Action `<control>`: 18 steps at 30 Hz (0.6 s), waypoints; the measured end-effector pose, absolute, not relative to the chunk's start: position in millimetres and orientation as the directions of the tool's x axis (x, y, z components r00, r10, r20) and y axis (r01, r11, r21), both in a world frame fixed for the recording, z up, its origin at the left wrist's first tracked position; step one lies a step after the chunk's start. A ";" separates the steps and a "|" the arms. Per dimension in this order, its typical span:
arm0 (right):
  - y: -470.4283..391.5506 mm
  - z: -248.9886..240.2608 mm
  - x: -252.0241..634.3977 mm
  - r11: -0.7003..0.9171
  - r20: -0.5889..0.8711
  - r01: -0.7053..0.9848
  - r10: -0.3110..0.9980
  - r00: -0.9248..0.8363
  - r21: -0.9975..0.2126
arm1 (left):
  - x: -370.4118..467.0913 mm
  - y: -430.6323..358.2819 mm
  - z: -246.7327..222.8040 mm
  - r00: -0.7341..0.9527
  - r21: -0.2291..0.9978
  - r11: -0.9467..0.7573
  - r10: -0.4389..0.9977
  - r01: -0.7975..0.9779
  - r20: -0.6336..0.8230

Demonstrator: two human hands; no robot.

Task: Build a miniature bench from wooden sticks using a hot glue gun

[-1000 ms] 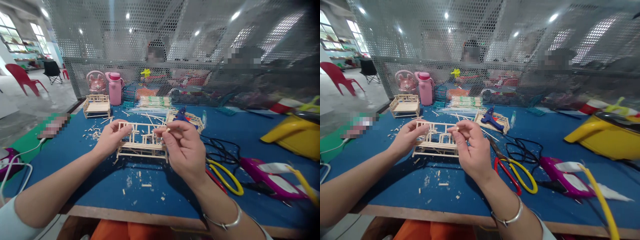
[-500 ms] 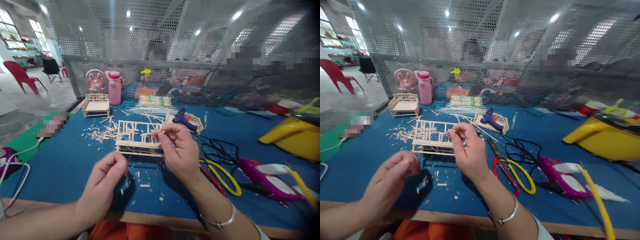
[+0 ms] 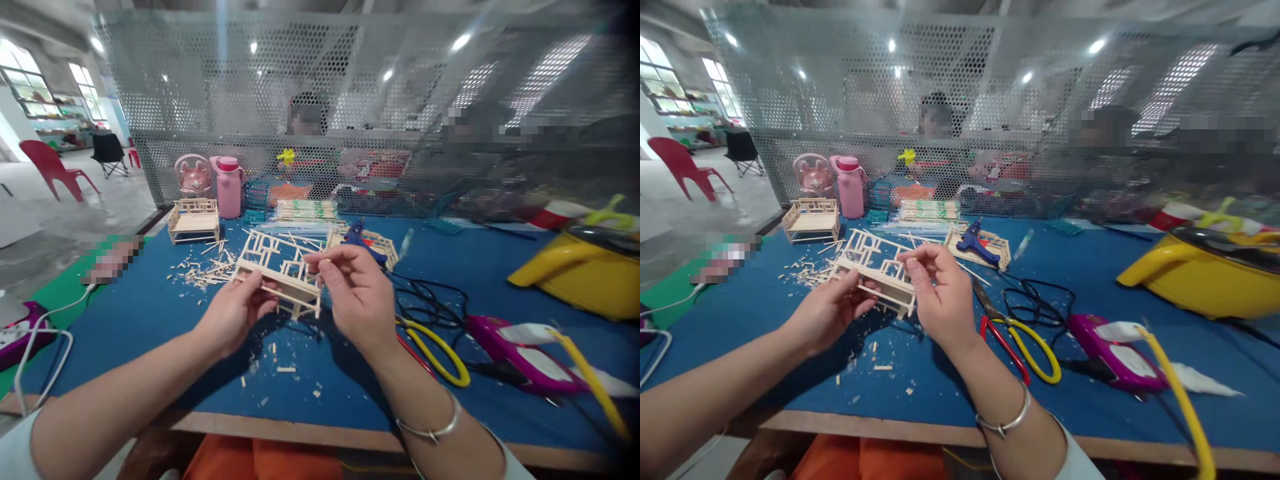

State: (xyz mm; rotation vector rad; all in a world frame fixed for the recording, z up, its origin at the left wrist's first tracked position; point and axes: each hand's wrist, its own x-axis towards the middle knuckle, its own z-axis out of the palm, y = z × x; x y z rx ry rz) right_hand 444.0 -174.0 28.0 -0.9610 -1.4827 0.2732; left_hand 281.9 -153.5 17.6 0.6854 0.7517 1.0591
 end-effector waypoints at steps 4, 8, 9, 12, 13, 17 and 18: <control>-171.2 45.1 457.4 0.661 0.756 0.372 0.610 0.239 -0.651 | 273.2 -127.3 20.3 0.478 0.866 0.309 0.873 -0.393 -0.095; -170.9 54.7 458.5 0.649 0.697 0.299 0.712 0.086 -0.700 | 270.2 -123.7 14.6 0.476 0.885 0.245 0.879 -0.397 -0.030; -171.2 55.3 456.8 0.642 0.682 0.314 0.731 0.023 -0.699 | 270.1 -126.3 13.0 0.473 0.883 0.238 0.881 -0.404 -0.021; -172.0 54.8 451.7 0.664 0.699 0.454 0.705 -0.117 -0.594 | 269.9 -136.3 10.6 0.456 0.876 0.232 0.890 -0.423 -0.015; -171.8 54.5 450.7 0.676 0.718 0.512 0.678 -0.153 -0.529 | 269.7 -139.4 10.5 0.448 0.873 0.226 0.894 -0.433 -0.009; -171.0 54.8 448.5 0.655 0.729 0.668 0.640 -0.241 -0.354 | 267.5 -148.5 11.1 0.442 0.862 0.218 0.897 -0.457 0.007; -171.2 55.3 447.3 0.638 0.718 0.687 0.653 -0.242 -0.348 | 266.8 -150.1 10.9 0.447 0.864 0.224 0.895 -0.452 0.002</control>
